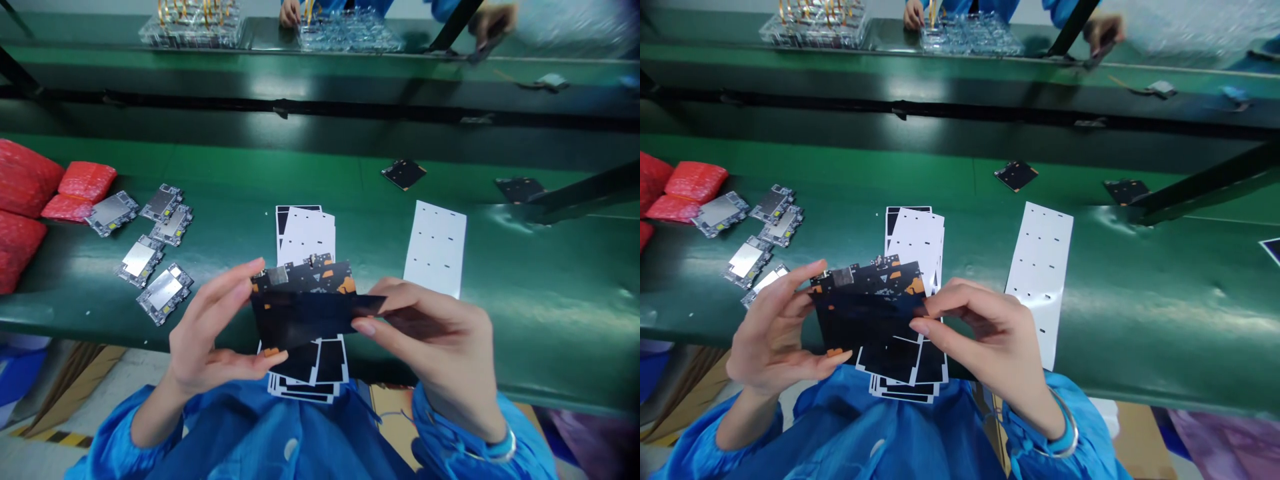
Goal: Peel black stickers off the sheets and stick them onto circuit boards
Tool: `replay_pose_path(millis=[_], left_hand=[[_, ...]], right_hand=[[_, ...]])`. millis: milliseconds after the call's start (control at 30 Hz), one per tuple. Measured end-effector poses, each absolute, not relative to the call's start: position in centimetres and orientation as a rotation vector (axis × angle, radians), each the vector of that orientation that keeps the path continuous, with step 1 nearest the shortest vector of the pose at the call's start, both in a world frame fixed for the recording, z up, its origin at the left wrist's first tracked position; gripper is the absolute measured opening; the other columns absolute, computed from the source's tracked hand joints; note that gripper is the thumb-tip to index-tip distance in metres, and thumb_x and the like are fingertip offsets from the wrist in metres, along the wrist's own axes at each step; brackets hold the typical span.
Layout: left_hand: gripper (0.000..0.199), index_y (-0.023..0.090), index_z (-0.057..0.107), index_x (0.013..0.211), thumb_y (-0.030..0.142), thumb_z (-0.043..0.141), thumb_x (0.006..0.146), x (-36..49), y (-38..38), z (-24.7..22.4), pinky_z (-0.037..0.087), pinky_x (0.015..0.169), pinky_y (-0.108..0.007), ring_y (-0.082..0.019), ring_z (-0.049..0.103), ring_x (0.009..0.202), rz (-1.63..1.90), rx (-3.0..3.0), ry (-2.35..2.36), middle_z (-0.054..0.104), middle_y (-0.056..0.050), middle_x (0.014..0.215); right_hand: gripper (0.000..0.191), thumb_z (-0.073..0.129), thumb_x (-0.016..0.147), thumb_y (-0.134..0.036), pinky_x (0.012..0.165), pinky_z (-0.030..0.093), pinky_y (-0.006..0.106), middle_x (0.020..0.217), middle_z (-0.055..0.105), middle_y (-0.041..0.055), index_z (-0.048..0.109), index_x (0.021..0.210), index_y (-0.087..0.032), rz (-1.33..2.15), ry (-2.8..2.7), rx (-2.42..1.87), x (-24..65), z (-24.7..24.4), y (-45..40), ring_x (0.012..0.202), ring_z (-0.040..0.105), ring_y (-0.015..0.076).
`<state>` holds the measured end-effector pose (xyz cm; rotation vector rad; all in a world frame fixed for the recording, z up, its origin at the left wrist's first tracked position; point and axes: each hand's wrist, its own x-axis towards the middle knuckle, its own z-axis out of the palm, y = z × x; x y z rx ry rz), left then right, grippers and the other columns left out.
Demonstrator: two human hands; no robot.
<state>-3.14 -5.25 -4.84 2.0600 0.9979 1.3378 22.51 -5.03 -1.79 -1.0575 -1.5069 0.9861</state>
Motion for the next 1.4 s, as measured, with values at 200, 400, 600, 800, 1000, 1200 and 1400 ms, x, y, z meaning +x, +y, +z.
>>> replay_pose_path(millis=[200, 400, 600, 800, 1000, 1200, 1400], left_hand=[[0.040, 0.027, 0.069, 0.125, 0.015, 0.074, 0.086, -3.1, -4.4, -3.5, 0.063, 0.103, -0.038, -0.023, 0.066, 0.124, 1.070, 2.443, 0.945, 0.046, -0.006, 0.154], [0.019, 0.016, 0.070, 0.113, 0.019, 0.065, 0.094, -1.7, 1.8, -3.2, 0.057, 0.110, -0.043, -0.024, 0.062, 0.130, 0.763, 2.570, 0.624, 0.052, -0.017, 0.145], [0.064, 0.020, 0.053, 0.141, 0.031, 0.079, 0.084, 0.4, 14.3, -5.6, 0.035, 0.122, -0.061, -0.043, 0.028, 0.154, 0.634, 2.354, 1.359, 0.021, -0.018, 0.167], [0.048, 0.017, 0.057, 0.133, 0.048, 0.058, 0.096, -2.4, 8.7, -5.9, 0.045, 0.114, -0.053, -0.035, 0.053, 0.137, 0.203, 2.370, 1.304, 0.043, -0.017, 0.151], [0.035, 0.021, 0.066, 0.103, 0.054, 0.061, 0.092, -4.7, -2.1, -7.3, 0.056, 0.078, -0.034, -0.019, 0.064, 0.082, 0.199, 1.937, 1.325, 0.065, -0.004, 0.098], [0.015, 0.021, 0.063, 0.094, 0.034, 0.066, 0.089, -1.9, -6.1, -10.2, 0.050, 0.082, -0.028, -0.015, 0.061, 0.085, 0.658, 1.489, 1.395, 0.066, -0.001, 0.095], [0.017, 0.018, 0.070, 0.086, 0.035, 0.071, 0.086, -0.4, -6.9, -10.7, 0.046, 0.066, -0.021, -0.010, 0.057, 0.069, 0.755, 1.179, 1.262, 0.064, 0.000, 0.079]], right_hand=[[0.011, 0.064, 0.097, -0.020, 0.066, 0.059, 0.028, 0.082, 0.077, 0.0022, 0.071, 0.089, -0.022, 0.333, -1.987, -1.131, 22.2, -2.5, -4.7, 0.080, 0.076, 0.0179], [0.063, 0.031, 0.107, -0.051, 0.040, 0.034, 0.029, 0.064, 0.073, 0.0054, 0.067, 0.067, -0.018, -0.258, -2.214, -1.539, 24.4, -4.8, -3.4, 0.049, 0.065, 0.0148], [0.069, 0.058, 0.094, -0.060, 0.102, 0.054, 0.055, 0.136, 0.066, 0.0268, 0.062, 0.132, -0.003, -0.028, -2.333, -1.413, 22.6, -8.6, -3.9, 0.133, 0.058, 0.0426], [0.123, 0.076, 0.080, -0.057, 0.122, 0.037, 0.061, 0.163, 0.034, 0.0221, -0.002, 0.164, -0.012, 0.411, -2.496, -1.237, 20.5, -12.6, -5.0, 0.153, 0.032, 0.0368], [0.084, 0.065, 0.096, -0.028, 0.120, 0.043, 0.056, 0.152, 0.055, 0.0136, 0.016, 0.164, -0.024, 0.492, -2.285, -1.181, 21.5, -13.4, -4.3, 0.145, 0.048, 0.0289], [0.071, 0.066, 0.095, -0.029, 0.119, 0.046, 0.053, 0.147, 0.061, 0.0123, 0.033, 0.158, -0.027, 0.580, -2.228, -1.118, 22.4, -11.9, -2.5, 0.139, 0.055, 0.0271], [0.043, 0.067, 0.094, -0.023, 0.118, 0.041, 0.067, 0.145, 0.060, 0.0207, 0.060, 0.135, -0.015, 0.163, -2.324, -1.146, 21.1, -9.5, -3.8, 0.144, 0.049, 0.0355]])
